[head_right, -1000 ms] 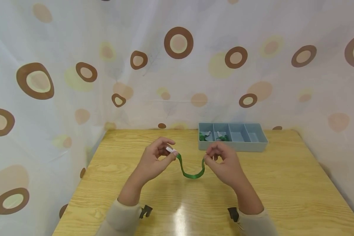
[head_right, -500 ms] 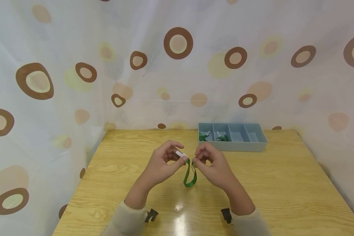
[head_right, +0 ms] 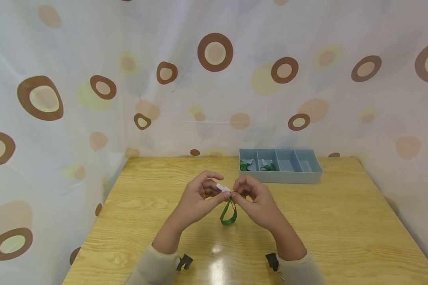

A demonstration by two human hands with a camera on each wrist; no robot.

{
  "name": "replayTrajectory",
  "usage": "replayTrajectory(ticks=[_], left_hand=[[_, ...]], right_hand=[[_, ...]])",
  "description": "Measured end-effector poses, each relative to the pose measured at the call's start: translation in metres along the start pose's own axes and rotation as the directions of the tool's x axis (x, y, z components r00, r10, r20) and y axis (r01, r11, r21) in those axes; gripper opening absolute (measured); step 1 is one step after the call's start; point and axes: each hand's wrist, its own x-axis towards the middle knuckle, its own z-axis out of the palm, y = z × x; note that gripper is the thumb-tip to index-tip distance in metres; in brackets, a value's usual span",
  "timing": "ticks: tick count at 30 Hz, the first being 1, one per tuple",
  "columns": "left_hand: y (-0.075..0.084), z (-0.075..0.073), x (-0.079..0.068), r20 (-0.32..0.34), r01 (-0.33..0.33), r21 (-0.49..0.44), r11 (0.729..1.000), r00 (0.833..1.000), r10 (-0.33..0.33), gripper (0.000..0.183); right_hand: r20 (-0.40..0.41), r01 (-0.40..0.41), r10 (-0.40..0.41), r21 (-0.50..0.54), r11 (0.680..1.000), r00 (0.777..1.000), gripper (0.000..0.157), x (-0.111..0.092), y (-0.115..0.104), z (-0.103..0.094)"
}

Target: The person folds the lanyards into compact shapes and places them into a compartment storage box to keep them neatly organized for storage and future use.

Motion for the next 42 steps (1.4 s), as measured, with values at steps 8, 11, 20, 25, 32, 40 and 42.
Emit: replayTrajectory(ticks=[8,11,20,25,32,40,42], left_hand=[[-0.0028,0.0004,-0.0015,0.011,-0.008,-0.014,1.000,1.000,0.008,0.041],[-0.0036,-0.0008,-0.0020,0.029,-0.027,-0.006,1.000,0.999,0.028,0.042],[-0.0052,-0.0019,-0.0034,0.047,-0.049,0.006,0.999,0.998,0.048,0.046],[-0.0043,-0.0015,-0.0035,0.040,-0.043,0.005,0.999,0.998,0.043,0.045],[-0.0048,-0.0007,-0.0034,0.037,-0.048,0.000,0.999,0.998,0.048,0.044],[-0.0049,-0.0007,-0.0039,0.019,-0.065,-0.007,0.998,0.998,0.065,0.046],[-0.0048,-0.0008,-0.0041,0.018,-0.066,-0.005,0.998,0.998,0.066,0.046]], right_hand=[[0.033,-0.044,0.043,0.033,0.998,0.999,0.015,-0.0026,0.0042,-0.0001],[0.047,-0.056,0.054,0.056,0.997,0.997,0.013,-0.0033,0.0046,-0.0005],[0.070,-0.078,0.069,0.144,0.986,0.995,0.007,-0.0032,0.0039,0.0009],[0.059,-0.068,0.058,0.190,0.979,0.997,0.011,-0.0030,0.0055,0.0016],[0.057,-0.054,0.043,0.214,0.975,0.997,0.014,-0.0026,0.0072,0.0020],[0.060,-0.041,0.029,0.210,0.977,0.998,0.010,-0.0016,0.0090,0.0037],[0.057,-0.046,0.035,0.196,0.979,0.998,0.009,-0.0016,0.0088,0.0042]])
